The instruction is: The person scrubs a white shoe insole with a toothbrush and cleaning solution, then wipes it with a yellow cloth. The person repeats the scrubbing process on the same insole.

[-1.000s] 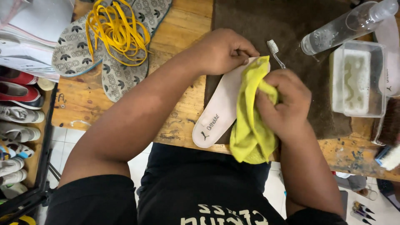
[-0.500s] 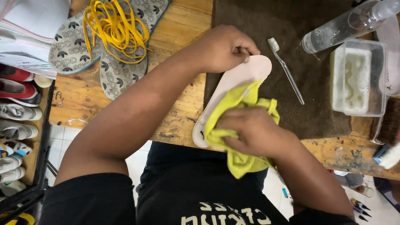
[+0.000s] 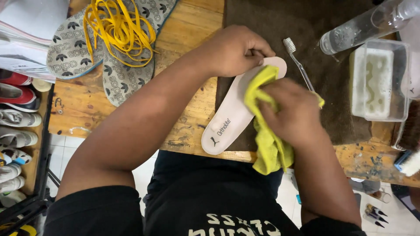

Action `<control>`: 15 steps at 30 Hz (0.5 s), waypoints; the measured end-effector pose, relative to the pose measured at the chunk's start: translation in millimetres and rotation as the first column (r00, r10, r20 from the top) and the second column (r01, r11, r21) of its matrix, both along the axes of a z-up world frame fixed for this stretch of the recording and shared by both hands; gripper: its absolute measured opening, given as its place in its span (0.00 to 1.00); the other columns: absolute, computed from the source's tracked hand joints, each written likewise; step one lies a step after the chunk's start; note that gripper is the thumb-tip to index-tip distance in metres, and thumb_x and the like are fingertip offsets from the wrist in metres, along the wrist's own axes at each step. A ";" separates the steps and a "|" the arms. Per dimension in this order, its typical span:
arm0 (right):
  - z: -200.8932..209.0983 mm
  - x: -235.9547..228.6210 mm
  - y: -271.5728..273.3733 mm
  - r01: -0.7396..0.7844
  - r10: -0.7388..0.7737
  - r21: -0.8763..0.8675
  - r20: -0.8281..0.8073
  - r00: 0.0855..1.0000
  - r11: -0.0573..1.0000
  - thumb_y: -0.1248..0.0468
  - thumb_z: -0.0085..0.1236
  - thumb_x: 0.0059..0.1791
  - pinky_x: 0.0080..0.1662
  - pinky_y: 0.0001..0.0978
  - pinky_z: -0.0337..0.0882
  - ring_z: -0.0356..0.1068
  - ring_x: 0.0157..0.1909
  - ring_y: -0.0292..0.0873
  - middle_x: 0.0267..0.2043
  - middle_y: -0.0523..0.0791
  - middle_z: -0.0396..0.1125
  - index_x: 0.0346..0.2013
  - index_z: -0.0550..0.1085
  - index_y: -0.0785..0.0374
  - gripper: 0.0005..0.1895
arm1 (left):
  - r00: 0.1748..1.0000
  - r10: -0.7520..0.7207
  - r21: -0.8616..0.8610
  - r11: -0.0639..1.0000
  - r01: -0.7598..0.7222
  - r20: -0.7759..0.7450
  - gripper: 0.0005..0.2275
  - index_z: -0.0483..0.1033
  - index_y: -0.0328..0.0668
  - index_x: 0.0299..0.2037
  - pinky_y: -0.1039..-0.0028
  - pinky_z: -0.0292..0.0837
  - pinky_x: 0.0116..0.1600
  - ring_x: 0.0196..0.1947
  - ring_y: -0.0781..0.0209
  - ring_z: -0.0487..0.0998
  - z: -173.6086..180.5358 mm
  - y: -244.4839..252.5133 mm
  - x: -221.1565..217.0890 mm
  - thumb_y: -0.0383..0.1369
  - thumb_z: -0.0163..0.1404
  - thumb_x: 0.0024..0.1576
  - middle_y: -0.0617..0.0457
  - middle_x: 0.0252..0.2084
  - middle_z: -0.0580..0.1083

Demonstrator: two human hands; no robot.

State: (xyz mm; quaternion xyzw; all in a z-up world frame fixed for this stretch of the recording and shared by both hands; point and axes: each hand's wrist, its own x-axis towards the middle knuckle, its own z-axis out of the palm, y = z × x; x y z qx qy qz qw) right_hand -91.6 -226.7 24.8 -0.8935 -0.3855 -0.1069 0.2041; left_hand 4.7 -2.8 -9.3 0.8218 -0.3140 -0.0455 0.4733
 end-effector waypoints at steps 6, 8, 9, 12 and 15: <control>16.0 -5.4 14.6 -0.135 0.132 -0.100 -0.038 0.991 0.986 0.72 0.57 0.43 0.29 0.34 0.63 0.69 0.32 0.43 0.37 0.41 0.71 0.38 0.77 0.60 0.10 | 1.000 0.012 0.033 0.999 -0.011 -0.013 0.12 0.85 0.63 0.41 0.72 0.68 0.34 0.32 0.76 0.79 10.6 2.2 -4.1 0.29 0.52 0.53 0.73 0.28 0.79; 14.4 -9.4 17.7 -0.221 0.209 -0.067 -0.150 0.966 0.973 0.67 0.60 0.45 0.33 0.35 0.67 0.72 0.36 0.44 0.38 0.43 0.73 0.38 0.78 0.59 0.08 | 0.999 0.024 0.059 0.998 -0.021 -0.045 0.12 0.85 0.64 0.41 0.73 0.65 0.34 0.29 0.75 0.75 11.5 1.4 -3.3 0.29 0.53 0.53 0.73 0.26 0.76; 13.5 -10.4 19.3 -0.299 0.283 -0.023 -0.261 0.923 0.954 0.63 0.62 0.47 0.37 0.37 0.72 0.76 0.40 0.46 0.39 0.44 0.75 0.39 0.79 0.59 0.08 | 0.996 0.034 0.088 0.996 -0.027 -0.081 0.11 0.85 0.65 0.40 0.73 0.63 0.34 0.26 0.74 0.71 12.3 1.0 -1.9 0.30 0.53 0.54 0.73 0.24 0.74; 20.9 -22.5 26.2 -0.385 0.369 0.018 -0.331 0.868 0.923 0.63 0.59 0.47 0.30 0.36 0.67 0.73 0.32 0.44 0.32 0.41 0.73 0.34 0.79 0.57 0.04 | 0.998 0.017 0.070 0.997 -0.012 -0.065 0.13 0.86 0.62 0.41 0.72 0.65 0.33 0.27 0.74 0.74 11.5 1.5 -1.4 0.28 0.52 0.53 0.73 0.24 0.75; 16.9 -23.6 23.9 -0.452 0.434 0.072 -0.448 0.782 0.889 0.62 0.63 0.43 0.30 0.35 0.68 0.73 0.30 0.43 0.29 0.39 0.73 0.34 0.80 0.57 0.06 | 0.994 0.024 0.057 0.998 -0.019 -0.104 0.11 0.86 0.60 0.40 0.73 0.66 0.34 0.29 0.74 0.76 18.8 1.9 -5.9 0.28 0.53 0.55 0.72 0.26 0.77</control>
